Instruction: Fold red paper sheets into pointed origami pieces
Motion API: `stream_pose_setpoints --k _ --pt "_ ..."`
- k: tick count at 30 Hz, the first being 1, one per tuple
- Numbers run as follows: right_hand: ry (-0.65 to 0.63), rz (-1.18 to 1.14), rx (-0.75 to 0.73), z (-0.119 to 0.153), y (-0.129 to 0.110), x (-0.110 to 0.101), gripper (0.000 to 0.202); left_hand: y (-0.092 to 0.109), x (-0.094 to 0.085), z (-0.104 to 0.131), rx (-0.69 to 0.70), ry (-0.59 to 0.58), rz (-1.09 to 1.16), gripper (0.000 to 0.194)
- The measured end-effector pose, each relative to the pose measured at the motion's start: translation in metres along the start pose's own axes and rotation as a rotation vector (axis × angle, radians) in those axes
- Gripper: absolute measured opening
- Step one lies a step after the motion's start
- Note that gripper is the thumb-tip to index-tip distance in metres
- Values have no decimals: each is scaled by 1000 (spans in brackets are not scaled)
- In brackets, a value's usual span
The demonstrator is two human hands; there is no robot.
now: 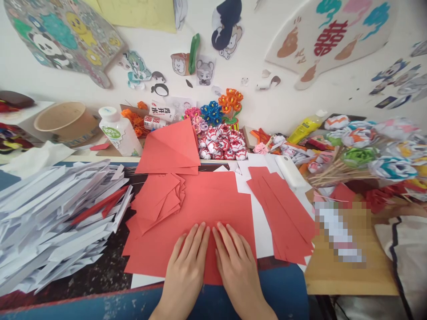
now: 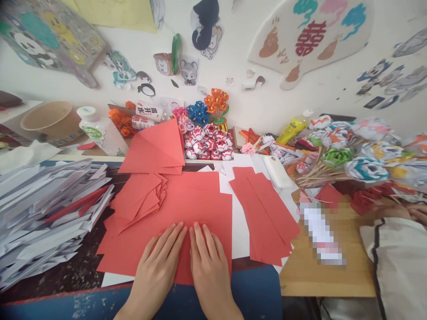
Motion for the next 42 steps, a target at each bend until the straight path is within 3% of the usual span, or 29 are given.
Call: stream_pose_setpoints --k 7,37,42 --pt "-27 -33 69 3 0 3 43 0 2 1 -26 -27 9 48" --pt "-84 -20 59 3 0 6 50 1 5 5 -41 -51 23 48" --pt "-93 -41 67 4 1 7 52 -2 3 5 -12 -105 -7 51"
Point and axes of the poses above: each hand's wrist, its own z-axis away from the middle knuckle, its own x-axis out of the palm, y = z × x, the point moved 1 cm from there along -z, towards the middle knuckle, and after that the axes turned 1 degree about y, right-handed, at the moved point
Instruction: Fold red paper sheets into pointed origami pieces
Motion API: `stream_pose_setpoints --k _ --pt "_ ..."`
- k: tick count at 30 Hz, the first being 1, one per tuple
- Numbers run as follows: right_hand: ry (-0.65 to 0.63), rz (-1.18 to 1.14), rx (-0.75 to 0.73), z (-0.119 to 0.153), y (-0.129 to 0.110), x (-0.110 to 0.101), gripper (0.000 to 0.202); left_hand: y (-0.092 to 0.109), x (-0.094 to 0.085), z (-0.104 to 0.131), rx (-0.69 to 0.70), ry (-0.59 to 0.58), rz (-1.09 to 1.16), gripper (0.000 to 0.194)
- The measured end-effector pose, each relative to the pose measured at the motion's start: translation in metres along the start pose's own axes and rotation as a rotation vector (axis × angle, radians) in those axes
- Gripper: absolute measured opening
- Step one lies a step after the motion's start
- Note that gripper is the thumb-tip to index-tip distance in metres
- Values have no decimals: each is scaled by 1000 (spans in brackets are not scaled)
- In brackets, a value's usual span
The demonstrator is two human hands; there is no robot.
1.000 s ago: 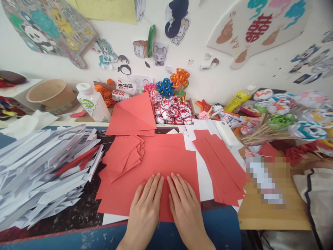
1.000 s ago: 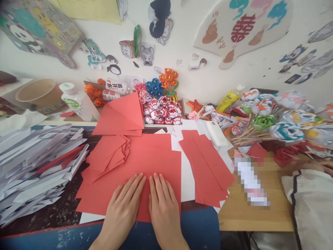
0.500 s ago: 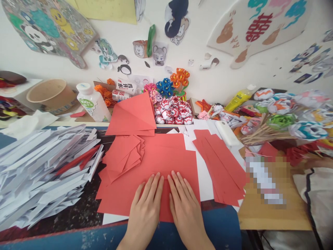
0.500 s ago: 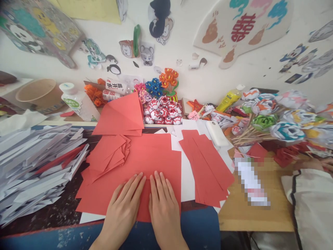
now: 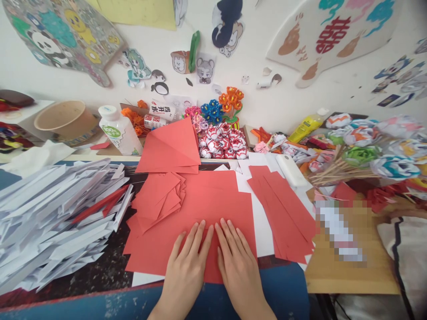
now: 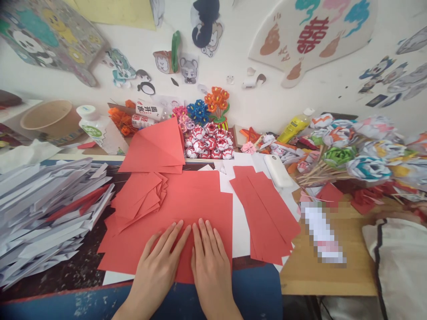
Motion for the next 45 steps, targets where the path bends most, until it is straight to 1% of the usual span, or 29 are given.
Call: stream_pose_setpoints --k 5,8,11,16,20,24,29,32,35,38,41,45 --pt "11 -8 19 1 -1 2 50 -2 -6 -3 45 -31 -61 54" --pt "14 -14 28 1 -2 3 50 -4 -6 -4 59 -21 -72 49" --pt "0 -5 28 2 -1 3 50 -9 -5 -3 92 -13 -69 45" --pt "-38 10 28 1 0 1 52 -20 -6 -1 149 -8 -79 46" --pt "-56 16 33 0 -2 -1 59 -27 -11 4 110 -7 -90 48" --pt "-28 51 38 0 -7 -1 68 -32 -16 11 60 -10 -126 54" --pt "-47 89 30 -1 -11 -2 69 -34 -13 18 32 -34 -153 57" --pt "-43 90 70 3 -6 -5 66 -33 -11 20 18 -45 -149 58" --pt "-17 121 124 12 5 -7 67 -30 -12 19 1 -49 -139 58" --pt "-13 143 132 22 15 -8 66 -29 -14 17 -19 -57 -136 58" --pt "1 158 155 28 19 -7 66 -33 -17 19 -41 -41 -165 56" --pt "8 144 153 30 18 -6 72 -41 -25 21 -53 -17 -218 55"
Point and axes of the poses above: each hand's wrist, its own z-axis away from the middle knuckle, its own x-axis out of the palm, y = z × x, the point moved 1 cm from there along -z, towards the middle knuckle, and after that the axes turned 1 degree about y, right-handed, at the moved point
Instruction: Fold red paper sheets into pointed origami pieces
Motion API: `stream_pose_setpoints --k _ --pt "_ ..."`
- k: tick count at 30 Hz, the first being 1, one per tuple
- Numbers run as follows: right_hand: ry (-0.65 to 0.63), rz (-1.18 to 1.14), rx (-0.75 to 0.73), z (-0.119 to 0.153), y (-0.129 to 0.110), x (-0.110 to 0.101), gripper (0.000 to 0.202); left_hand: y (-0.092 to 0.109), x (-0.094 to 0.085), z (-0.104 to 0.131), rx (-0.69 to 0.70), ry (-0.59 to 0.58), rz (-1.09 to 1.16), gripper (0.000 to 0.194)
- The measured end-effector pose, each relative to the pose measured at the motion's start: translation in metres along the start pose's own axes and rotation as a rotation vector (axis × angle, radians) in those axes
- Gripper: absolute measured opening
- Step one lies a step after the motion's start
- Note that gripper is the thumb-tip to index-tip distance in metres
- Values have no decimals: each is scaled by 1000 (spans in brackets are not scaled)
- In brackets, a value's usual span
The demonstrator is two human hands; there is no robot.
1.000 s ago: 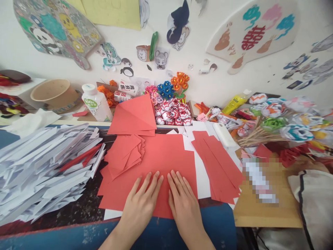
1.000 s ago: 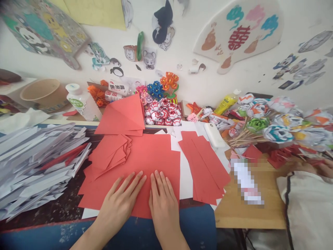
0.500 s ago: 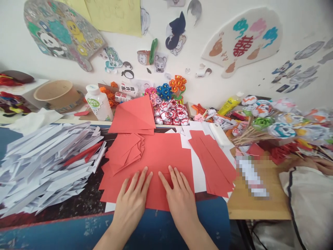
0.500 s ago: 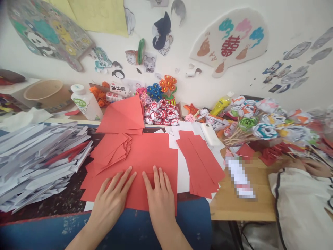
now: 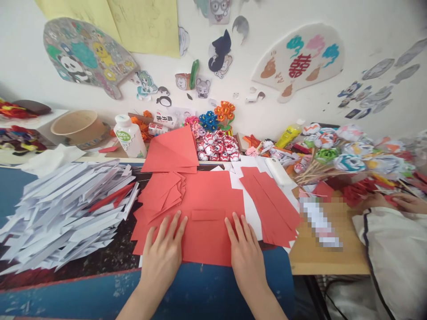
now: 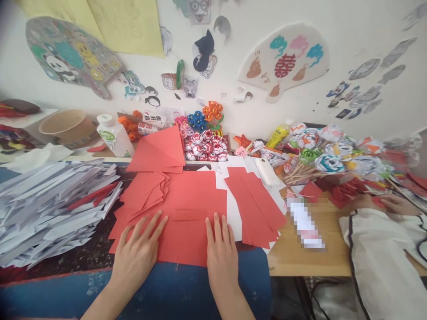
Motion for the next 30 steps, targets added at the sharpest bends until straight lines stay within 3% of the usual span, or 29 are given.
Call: stream_pose_setpoints --k 6,10,14,16,19,22,24,26,28,30 --pt "2 -85 13 1 1 4 66 14 -12 -14 3 116 75 45" --pt "18 -188 68 -5 3 3 54 29 -1 -43 178 65 96 41" --pt "110 -387 180 -20 7 -2 43 24 7 -69 323 5 116 36" --pt "115 -534 257 -34 11 -5 39 19 3 -77 248 -22 207 32" --pt "42 -823 348 -63 17 -10 37 12 -6 -88 -65 -27 563 28" --pt "-170 -1251 255 -98 20 -15 40 11 -11 -103 -306 -78 1079 29" --pt "-262 -1444 143 -120 20 -21 42 11 -11 -114 -345 -152 1358 29" --pt "-291 -1509 96 -140 19 -24 43 9 -9 -125 -356 -206 1501 31" --pt "-305 -1515 89 -155 19 -23 44 6 -6 -133 -346 -218 1499 33" --pt "-294 -1531 76 -167 18 -17 44 1 -4 -141 -318 -197 1362 34"
Point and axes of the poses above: each hand's wrist, its own z-axis away from the middle knuckle, its own x-axis out of the palm, y = z × x, the point moved 1 cm from there along -z, towards the middle knuckle, and after that the axes turned 1 degree about y, right-handed, at the moved point
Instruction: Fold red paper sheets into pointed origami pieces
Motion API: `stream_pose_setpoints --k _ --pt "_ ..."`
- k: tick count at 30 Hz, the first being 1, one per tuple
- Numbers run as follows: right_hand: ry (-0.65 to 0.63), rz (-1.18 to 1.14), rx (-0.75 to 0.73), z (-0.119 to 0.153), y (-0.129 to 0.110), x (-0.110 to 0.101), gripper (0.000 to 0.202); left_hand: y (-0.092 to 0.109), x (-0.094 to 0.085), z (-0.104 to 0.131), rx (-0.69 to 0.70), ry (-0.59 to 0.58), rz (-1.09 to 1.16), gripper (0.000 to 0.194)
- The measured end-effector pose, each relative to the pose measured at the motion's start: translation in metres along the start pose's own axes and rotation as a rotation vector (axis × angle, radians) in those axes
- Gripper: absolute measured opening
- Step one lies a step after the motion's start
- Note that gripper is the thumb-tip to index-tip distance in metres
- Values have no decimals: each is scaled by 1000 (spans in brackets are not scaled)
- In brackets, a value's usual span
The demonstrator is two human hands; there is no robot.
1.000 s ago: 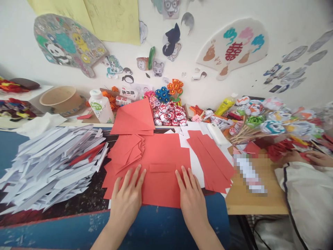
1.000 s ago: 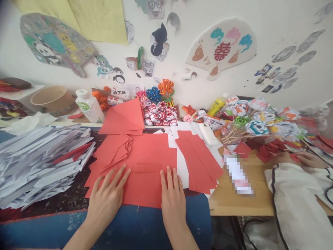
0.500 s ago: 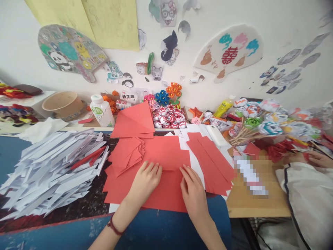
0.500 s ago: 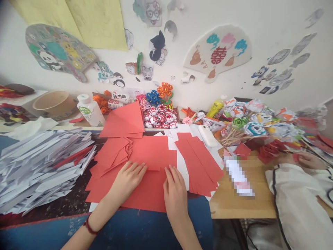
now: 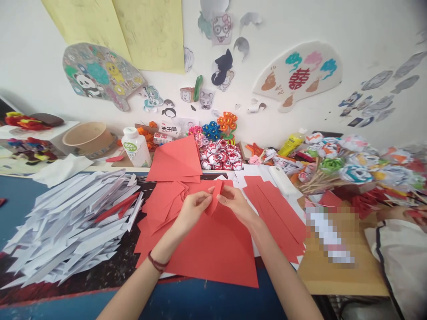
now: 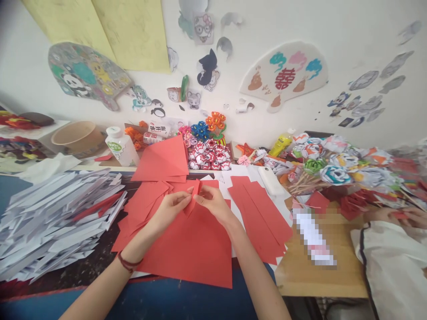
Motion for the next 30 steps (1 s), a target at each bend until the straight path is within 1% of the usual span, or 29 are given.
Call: stream_pose_setpoints --k 1,4,5,6,8,9,13,16,18,20,22,25,27,30 --pt "18 0 -19 -6 3 0 43 0 -2 -3 21 40 -110 34" --pt "144 79 -76 -18 16 -1 40 6 -8 -13 113 249 -432 32" --pt "175 115 -87 -20 20 0 38 8 -9 -16 156 299 -483 31" --pt "194 138 -95 -22 23 1 37 10 -9 -19 194 320 -496 29" --pt "188 155 -98 -22 28 3 35 12 -7 -27 236 294 -446 26" --pt "176 152 -95 -21 29 4 34 11 -6 -31 234 277 -402 24" --pt "143 127 -35 -16 29 5 26 -1 -6 -40 166 252 -212 26" --pt "126 151 27 -14 28 4 33 -11 -9 -41 119 258 -166 28" --pt "130 218 65 -13 29 4 40 -14 -10 -39 86 259 -216 25" --pt "163 264 100 -11 32 3 44 -15 -10 -37 57 225 -308 22" --pt "193 243 153 -9 36 3 39 -16 -8 -35 27 183 -414 21" --pt "224 209 251 -4 42 2 24 -18 -3 -31 -37 142 -592 19" --pt "244 234 294 -2 45 2 21 -21 1 -29 -73 117 -718 17" --pt "251 312 324 1 45 4 17 -25 7 -24 -89 99 -860 18"
Point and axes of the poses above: each hand's wrist, its own z-axis away from the middle knuckle, its own x-axis out of the palm, y = z × x, the point moved 1 cm from there along -z, towards the middle knuckle, and after that the axes turned 1 degree about y, right-handed, at the moved point
